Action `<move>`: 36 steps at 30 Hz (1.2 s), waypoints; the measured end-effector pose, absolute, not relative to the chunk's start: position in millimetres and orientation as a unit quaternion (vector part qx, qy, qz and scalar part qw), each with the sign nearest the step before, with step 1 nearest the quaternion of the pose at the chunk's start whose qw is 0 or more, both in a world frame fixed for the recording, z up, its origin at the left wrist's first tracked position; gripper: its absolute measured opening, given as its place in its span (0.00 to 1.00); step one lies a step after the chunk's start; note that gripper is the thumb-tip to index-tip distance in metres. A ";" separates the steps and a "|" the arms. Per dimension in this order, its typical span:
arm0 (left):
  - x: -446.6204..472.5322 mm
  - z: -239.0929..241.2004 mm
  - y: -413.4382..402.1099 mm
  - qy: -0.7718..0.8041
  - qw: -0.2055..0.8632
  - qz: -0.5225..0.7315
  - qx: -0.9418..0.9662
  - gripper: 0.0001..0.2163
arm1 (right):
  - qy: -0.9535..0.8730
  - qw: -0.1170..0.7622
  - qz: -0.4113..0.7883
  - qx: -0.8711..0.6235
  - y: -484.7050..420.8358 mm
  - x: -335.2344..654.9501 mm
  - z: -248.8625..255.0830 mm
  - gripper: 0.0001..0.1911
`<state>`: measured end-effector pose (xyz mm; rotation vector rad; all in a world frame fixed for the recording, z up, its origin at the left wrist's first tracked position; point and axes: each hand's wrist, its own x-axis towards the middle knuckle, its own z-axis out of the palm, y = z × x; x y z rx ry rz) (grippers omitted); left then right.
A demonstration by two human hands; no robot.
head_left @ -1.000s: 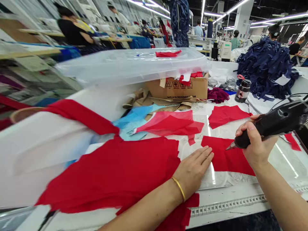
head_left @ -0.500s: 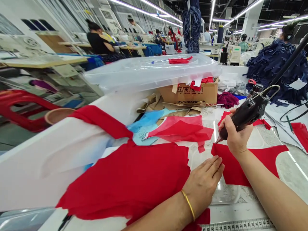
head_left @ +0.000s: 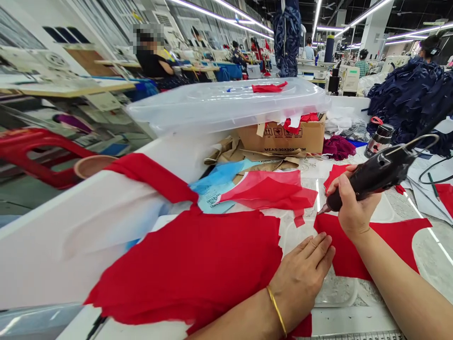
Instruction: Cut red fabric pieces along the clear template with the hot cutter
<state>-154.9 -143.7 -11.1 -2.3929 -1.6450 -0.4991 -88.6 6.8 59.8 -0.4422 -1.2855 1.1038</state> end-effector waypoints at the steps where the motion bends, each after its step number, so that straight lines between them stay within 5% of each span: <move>1: -154.4 -11.7 -144.2 -0.555 0.100 -0.170 -0.809 0.18 | -0.555 0.646 0.488 -0.190 2.4 -87.6 62.5 0.15; 36: -150.1 16.4 -147.3 -0.396 0.072 -0.255 -0.880 0.09 | -0.582 0.611 0.514 -0.153 -35.5 -43.8 73.4 0.08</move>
